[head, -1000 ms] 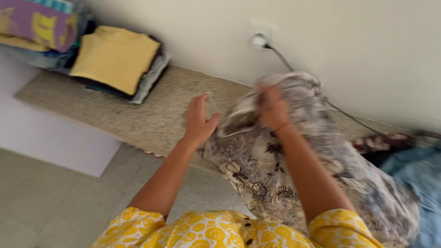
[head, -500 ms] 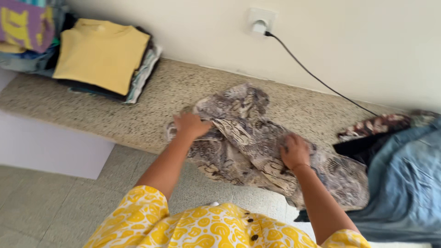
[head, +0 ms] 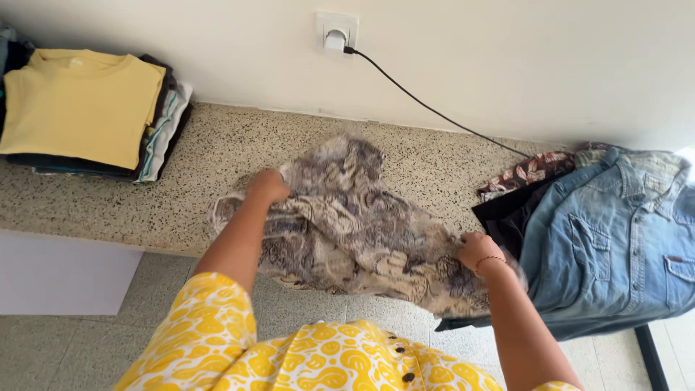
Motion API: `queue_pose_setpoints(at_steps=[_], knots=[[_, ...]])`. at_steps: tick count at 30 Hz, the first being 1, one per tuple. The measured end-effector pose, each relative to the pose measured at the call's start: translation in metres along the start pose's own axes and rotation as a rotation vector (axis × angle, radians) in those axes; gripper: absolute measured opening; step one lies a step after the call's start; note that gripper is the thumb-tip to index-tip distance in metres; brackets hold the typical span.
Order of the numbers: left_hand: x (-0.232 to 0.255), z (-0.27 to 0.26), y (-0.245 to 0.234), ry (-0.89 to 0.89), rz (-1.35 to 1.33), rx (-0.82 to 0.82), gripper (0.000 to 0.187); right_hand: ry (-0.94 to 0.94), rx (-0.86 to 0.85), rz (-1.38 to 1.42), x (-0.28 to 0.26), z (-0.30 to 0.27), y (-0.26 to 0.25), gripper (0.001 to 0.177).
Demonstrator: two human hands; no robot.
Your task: The person picks up and folds a black t-shirt, a yellow t-shirt, and a patterned button-down shirt on a counter, placing each one onto a stack of folded items.
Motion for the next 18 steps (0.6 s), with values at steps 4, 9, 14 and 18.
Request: queue_pose_setpoints(at_steps=[4, 9, 14, 18], knots=[[0.021, -0.1, -0.047, 0.191, -0.085, -0.117, 0.053, -0.202, -0.276, 0.092, -0.027, -0.051, -0.048, 0.042], [0.015, -0.18, -0.142, 0.294, -0.2, -0.051, 0.054, -0.444, -0.289, 0.68, -0.056, -0.115, -0.137, 0.015], [-0.011, -0.104, -0.199, 0.029, 0.278, 0.111, 0.055, -0.131, -0.089, -0.111, -0.073, -0.047, -0.206, 0.078], [0.039, -0.177, -0.234, 0.229, -0.838, 0.326, 0.016, -0.297, 0.574, -0.353, -0.087, -0.013, -0.278, 0.027]])
Point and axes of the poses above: each hand's wrist, its own z-axis towards the middle knuckle, its own y-axis out of the palm, x = y × z, the point moved 6 cm from there along z, towards the middle knuckle, and after that the axes turned 15 degrees about -x, right-handed, at the moved point
